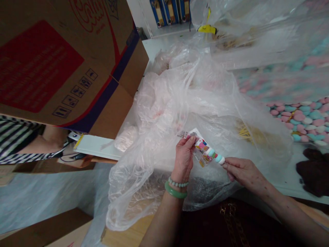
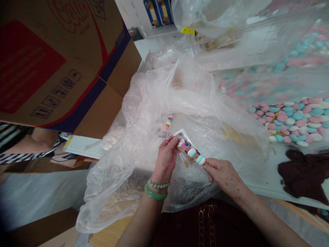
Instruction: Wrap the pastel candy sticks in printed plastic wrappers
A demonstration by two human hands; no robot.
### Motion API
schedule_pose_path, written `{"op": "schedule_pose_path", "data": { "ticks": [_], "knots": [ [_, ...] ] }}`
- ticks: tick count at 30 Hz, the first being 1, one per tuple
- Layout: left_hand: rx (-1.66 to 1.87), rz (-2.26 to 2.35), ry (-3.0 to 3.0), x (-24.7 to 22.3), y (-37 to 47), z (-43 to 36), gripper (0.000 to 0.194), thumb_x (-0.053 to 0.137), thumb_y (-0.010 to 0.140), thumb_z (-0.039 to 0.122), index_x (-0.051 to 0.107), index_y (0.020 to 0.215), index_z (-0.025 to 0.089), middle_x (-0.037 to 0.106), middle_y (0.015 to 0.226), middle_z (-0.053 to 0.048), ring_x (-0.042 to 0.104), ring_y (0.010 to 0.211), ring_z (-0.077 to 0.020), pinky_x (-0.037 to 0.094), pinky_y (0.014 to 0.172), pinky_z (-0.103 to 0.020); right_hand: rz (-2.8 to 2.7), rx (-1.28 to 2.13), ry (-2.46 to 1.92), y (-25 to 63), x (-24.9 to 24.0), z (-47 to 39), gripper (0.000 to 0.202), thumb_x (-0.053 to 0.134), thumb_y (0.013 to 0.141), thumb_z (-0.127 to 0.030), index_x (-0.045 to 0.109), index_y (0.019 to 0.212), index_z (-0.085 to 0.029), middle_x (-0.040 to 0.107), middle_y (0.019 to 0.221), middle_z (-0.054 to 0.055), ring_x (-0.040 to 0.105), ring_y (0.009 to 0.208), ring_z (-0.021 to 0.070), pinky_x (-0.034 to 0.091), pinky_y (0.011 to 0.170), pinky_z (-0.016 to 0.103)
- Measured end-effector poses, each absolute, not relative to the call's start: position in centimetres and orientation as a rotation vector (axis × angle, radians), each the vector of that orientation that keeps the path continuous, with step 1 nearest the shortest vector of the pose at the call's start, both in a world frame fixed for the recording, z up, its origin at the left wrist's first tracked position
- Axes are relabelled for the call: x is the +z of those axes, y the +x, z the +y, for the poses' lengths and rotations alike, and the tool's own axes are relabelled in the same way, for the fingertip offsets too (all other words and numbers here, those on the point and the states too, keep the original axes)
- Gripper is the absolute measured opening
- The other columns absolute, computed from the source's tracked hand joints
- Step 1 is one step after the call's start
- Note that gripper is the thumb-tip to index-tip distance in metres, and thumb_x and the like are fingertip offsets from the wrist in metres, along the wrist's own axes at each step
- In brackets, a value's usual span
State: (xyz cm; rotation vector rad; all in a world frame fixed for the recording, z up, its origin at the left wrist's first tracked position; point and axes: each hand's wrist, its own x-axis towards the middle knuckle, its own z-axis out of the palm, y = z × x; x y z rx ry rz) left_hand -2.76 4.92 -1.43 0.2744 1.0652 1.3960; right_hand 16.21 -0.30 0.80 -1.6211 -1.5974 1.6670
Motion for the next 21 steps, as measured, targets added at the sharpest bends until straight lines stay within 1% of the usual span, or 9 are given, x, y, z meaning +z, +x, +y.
{"op": "schedule_pose_path", "data": {
  "ticks": [3, 7, 10, 13, 15, 16, 18, 19, 21],
  "knots": [
    [1.361, 1.068, 0.325, -1.2, -2.5, 4.9, 0.016, 0.078, 0.06, 0.021, 0.068, 0.069, 0.012, 0.066, 0.066, 0.0, 0.058, 0.059, -0.0079, 0.045, 0.062, -0.02, -1.355, 1.878, -1.553, 16.1, 0.6, -0.3, 0.033, 0.053, 0.082, -0.042, 0.056, 0.061, -0.016, 0.05, 0.048, -0.003, 0.038, 0.043, 0.0065, 0.023, 0.043, 0.02],
    [1.287, 1.031, 0.284, -1.7, -2.7, 4.9, 0.017, 0.079, 0.061, 0.02, 0.067, 0.071, 0.012, 0.065, 0.068, 0.0, 0.06, 0.062, -0.0091, 0.047, 0.064, -0.022, -0.805, 2.318, -1.316, 16.7, 0.0, -0.2, 0.026, 0.059, 0.078, -0.041, 0.061, 0.081, -0.015, 0.045, 0.041, -0.007, 0.017, 0.03, 0.0032, 0.009, 0.033, 0.02],
    [1.276, 0.973, 0.205, -2.3, -2.9, 4.9, 0.018, 0.079, 0.061, 0.02, 0.065, 0.072, 0.013, 0.066, 0.07, 0.0, 0.061, 0.066, -0.0106, 0.048, 0.067, -0.024, -0.575, 2.485, -1.132, 17.2, -0.4, -0.1, 0.024, 0.062, 0.074, -0.039, 0.06, 0.083, -0.017, 0.037, 0.037, -0.01, 0.011, 0.029, 0.0032, 0.008, 0.03, 0.019],
    [1.25, 0.993, 0.218, -2.4, -2.9, 4.8, 0.019, 0.078, 0.062, 0.022, 0.064, 0.07, 0.012, 0.066, 0.069, -0.002, 0.063, 0.066, -0.0132, 0.05, 0.068, -0.027, -0.629, 2.463, -1.174, 16.9, -0.4, -0.1, 0.025, 0.06, 0.075, -0.041, 0.059, 0.084, -0.018, 0.037, 0.039, -0.01, 0.011, 0.029, 0.0036, 0.009, 0.03, 0.019],
    [1.237, 1.042, 0.262, -2.1, -2.9, 4.7, 0.021, 0.078, 0.061, 0.024, 0.064, 0.069, 0.012, 0.066, 0.069, -0.003, 0.064, 0.066, -0.0154, 0.051, 0.069, -0.03, -0.891, 2.284, -1.362, 16.5, -0.2, -0.1, 0.026, 0.054, 0.08, -0.043, 0.059, 0.08, -0.017, 0.043, 0.043, -0.007, 0.018, 0.03, 0.0046, 0.012, 0.031, 0.019],
    [1.235, 1.067, 0.286, -1.9, -2.8, 4.7, 0.021, 0.078, 0.06, 0.025, 0.064, 0.068, 0.011, 0.067, 0.069, -0.003, 0.064, 0.066, -0.016, 0.051, 0.068, -0.031, -1.101, 2.118, -1.47, 16.2, -0.2, -0.2, 0.028, 0.05, 0.082, -0.042, 0.059, 0.076, -0.017, 0.046, 0.045, -0.005, 0.025, 0.033, 0.0057, 0.017, 0.033, 0.02],
    [1.232, 1.12, 0.328, -1.6, -2.8, 4.8, 0.022, 0.078, 0.058, 0.026, 0.065, 0.068, 0.011, 0.066, 0.066, -0.004, 0.063, 0.062, -0.0157, 0.051, 0.066, -0.03, -1.594, 1.623, -1.632, 15.9, -0.2, -0.5, 0.031, 0.044, 0.087, -0.039, 0.058, 0.07, -0.017, 0.054, 0.053, 0.001, 0.043, 0.043, 0.0099, 0.029, 0.042, 0.021],
    [1.23, 1.146, 0.343, -1.4, -2.9, 4.9, 0.023, 0.078, 0.057, 0.026, 0.065, 0.067, 0.011, 0.066, 0.065, -0.004, 0.062, 0.06, -0.0151, 0.05, 0.064, -0.03, -1.821, 1.339, -1.663, 15.9, -0.4, -0.7, 0.031, 0.041, 0.089, -0.035, 0.059, 0.071, -0.017, 0.057, 0.058, 0.004, 0.05, 0.051, 0.0126, 0.033, 0.048, 0.023],
    [1.236, 1.186, 0.356, -1.4, -3.1, 5.0, 0.022, 0.078, 0.057, 0.026, 0.065, 0.067, 0.011, 0.065, 0.064, -0.003, 0.061, 0.058, -0.0137, 0.049, 0.061, -0.028, -2.158, 0.852, -1.65, 15.9, -0.9, -1.2, 0.03, 0.036, 0.091, -0.027, 0.063, 0.083, -0.016, 0.063, 0.069, 0.007, 0.057, 0.062, 0.0165, 0.037, 0.056, 0.026]
  ]
}}
